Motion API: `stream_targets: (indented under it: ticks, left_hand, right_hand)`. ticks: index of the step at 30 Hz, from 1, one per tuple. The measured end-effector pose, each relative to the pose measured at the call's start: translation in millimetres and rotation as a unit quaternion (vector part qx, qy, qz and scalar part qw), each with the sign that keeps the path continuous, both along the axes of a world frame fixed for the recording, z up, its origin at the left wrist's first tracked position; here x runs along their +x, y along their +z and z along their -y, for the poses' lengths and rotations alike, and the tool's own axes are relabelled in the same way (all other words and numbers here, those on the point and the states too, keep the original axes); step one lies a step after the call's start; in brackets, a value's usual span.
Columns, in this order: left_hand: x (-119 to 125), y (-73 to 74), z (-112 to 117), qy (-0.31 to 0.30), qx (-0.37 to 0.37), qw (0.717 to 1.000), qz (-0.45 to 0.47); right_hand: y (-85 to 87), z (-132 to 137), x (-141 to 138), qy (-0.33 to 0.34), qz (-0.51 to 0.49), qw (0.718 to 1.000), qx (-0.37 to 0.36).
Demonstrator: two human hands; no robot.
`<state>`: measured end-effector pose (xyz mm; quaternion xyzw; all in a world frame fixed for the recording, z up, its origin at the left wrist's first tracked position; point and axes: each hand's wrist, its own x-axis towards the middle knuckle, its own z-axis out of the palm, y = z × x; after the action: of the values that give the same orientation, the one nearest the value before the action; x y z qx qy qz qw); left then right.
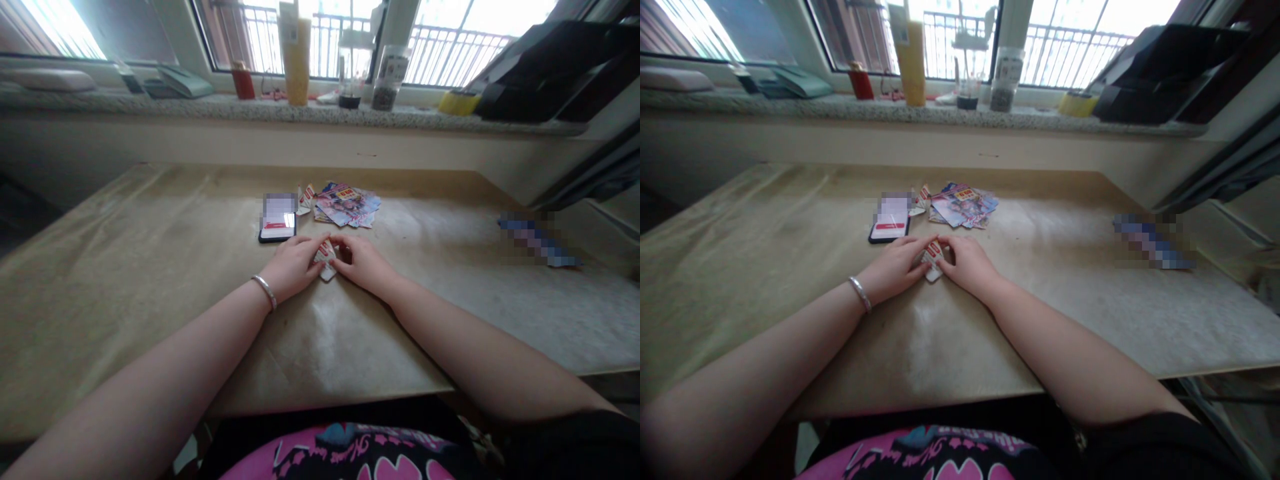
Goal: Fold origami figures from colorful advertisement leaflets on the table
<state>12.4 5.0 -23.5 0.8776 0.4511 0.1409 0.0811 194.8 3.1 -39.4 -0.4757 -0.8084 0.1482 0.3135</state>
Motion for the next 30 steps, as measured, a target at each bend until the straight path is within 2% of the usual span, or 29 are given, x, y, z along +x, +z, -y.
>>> stream_targets:
  ticks: [6,13,21,30]
  left_hand:
    - [0,-4.9,-1,0.007,0.013,0.999,-0.038]
    - [-1,-7.6,0,0.018,0.034,0.996,-0.082]
    - [-3,-4.3,0,0.0,0.017,0.993,-0.12]
    - [-5,0.5,2,-0.019,0.005,0.992,-0.128]
  right_hand:
    - [0.7,3,-2,-0.01,0.066,0.998,0.017]
    - [3.9,7,-2,-0.009,0.14,0.99,-0.011]
    - [8.8,7,-3,-0.021,0.163,0.986,-0.037]
    - [9.5,7,-1,-0.005,0.168,0.985,-0.051]
